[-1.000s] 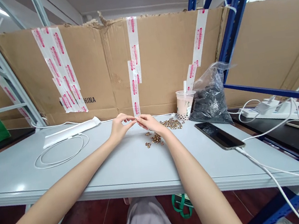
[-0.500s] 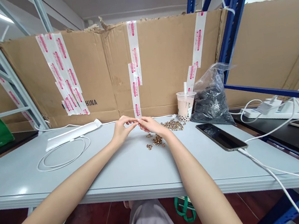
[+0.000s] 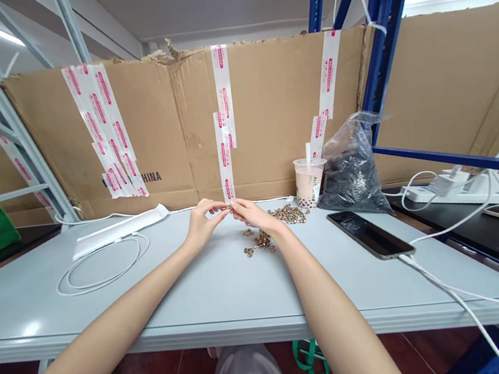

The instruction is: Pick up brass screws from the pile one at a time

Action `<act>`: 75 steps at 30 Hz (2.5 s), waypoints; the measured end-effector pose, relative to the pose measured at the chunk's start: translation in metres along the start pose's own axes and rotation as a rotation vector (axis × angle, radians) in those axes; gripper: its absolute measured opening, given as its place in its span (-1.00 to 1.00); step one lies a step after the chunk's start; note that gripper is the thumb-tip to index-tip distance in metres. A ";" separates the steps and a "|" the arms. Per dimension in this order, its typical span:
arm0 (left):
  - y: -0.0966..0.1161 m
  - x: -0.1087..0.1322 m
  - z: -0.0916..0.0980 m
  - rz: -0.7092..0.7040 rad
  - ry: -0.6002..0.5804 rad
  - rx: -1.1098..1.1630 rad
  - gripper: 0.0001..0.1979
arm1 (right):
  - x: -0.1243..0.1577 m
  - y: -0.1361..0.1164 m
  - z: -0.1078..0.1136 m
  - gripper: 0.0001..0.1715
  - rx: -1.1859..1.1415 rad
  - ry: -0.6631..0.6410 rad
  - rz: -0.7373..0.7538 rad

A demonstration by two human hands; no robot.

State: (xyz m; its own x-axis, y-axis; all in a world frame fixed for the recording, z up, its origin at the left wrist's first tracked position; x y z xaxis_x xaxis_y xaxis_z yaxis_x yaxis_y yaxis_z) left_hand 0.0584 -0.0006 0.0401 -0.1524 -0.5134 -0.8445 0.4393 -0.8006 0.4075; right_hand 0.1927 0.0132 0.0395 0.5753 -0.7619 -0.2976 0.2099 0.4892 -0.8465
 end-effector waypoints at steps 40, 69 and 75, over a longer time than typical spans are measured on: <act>0.003 0.004 -0.005 -0.052 -0.061 -0.005 -0.88 | 0.000 0.013 0.002 -0.57 -0.069 -0.082 -0.029; -0.027 0.017 -0.019 0.097 -0.411 -0.070 -0.88 | -0.007 0.050 0.002 -0.60 0.458 -0.178 -0.162; -0.022 0.014 -0.015 0.044 -0.308 -0.073 -0.88 | -0.007 0.043 -0.003 -0.55 0.327 -0.141 -0.128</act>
State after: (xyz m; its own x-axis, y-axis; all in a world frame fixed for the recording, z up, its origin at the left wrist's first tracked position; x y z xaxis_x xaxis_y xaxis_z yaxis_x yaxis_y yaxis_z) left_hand 0.0604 0.0145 0.0141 -0.3880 -0.6258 -0.6767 0.5124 -0.7567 0.4060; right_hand 0.1956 0.0385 0.0039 0.6266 -0.7707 -0.1153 0.5155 0.5209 -0.6804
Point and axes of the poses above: each hand's wrist, its own x-axis away from the middle knuckle, its own z-axis out of the back of the hand, y = z × x, the point moved 4 cm from there along -x, towards the middle knuckle, and after that the axes turned 8 degrees about x, right-handed, at the moved point
